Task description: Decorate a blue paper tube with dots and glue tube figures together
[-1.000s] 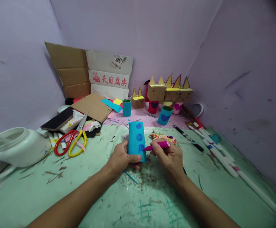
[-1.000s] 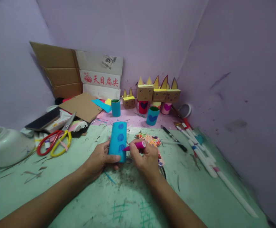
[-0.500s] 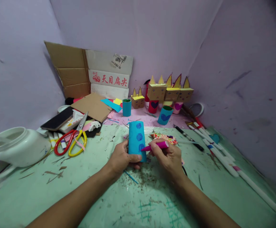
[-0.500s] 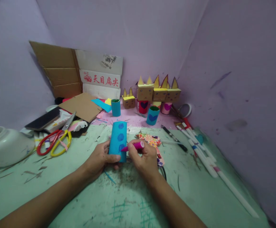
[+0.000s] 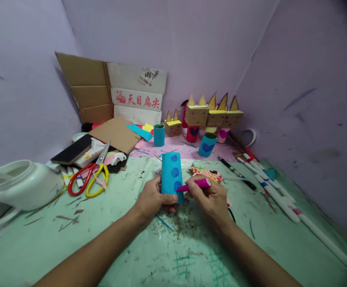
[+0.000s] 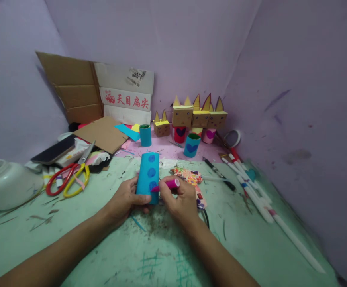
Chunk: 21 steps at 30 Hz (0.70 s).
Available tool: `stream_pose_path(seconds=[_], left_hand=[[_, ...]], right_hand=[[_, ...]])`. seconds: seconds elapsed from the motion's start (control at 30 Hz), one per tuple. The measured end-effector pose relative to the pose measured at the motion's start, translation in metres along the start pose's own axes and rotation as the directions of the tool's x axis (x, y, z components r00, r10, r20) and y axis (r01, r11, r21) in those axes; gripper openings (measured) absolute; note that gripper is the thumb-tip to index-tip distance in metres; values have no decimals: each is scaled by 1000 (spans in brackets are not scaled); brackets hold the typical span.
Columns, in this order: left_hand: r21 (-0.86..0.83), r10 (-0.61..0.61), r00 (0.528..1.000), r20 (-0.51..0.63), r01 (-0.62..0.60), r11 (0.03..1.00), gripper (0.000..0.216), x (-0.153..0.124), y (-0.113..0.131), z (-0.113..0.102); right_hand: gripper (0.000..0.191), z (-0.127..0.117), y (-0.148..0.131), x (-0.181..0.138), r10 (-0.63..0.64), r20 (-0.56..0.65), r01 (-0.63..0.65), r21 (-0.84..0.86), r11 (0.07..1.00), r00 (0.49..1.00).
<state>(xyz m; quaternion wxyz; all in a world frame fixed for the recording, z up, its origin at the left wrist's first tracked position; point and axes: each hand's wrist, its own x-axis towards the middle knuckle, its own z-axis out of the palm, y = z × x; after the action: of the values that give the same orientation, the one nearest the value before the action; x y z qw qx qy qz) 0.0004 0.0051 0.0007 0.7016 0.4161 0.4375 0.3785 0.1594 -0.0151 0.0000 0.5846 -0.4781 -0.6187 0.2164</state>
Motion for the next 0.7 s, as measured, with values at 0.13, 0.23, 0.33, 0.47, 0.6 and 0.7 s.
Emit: stream_pose_path(seconds=[0.13,0.23,0.33,0.47,0.6,0.7], left_hand=[[-9,-1,1000,-5,1,1000,59,0,1,1],[-3,-1,1000,1,1,1000,58,0,1,1],[7,3,1000,-1,-3,1000,57,0,1,0],[-1,6,1000,0,-6,1000,60,-1,1,0],[1,6,1000,-7,-6,1000,59,-1,0,0],[6,7,1000,-3,-7,1000,59,0,1,0]], right_hand=[[17,1,2,-1,6,17,-6,-11,1000,1000],[17,2,2,0,5,4,-5,-11,1000,1000],[19,1,2,1,2,-38,-2,-15,1000,999],[19,0,2,3,19,-73,-20,-19,1000,997],[20,-1,2,1,15,-46,-15,-4,1000,999],[19,0,1,-1,21,-27,-21,5,1000,999]])
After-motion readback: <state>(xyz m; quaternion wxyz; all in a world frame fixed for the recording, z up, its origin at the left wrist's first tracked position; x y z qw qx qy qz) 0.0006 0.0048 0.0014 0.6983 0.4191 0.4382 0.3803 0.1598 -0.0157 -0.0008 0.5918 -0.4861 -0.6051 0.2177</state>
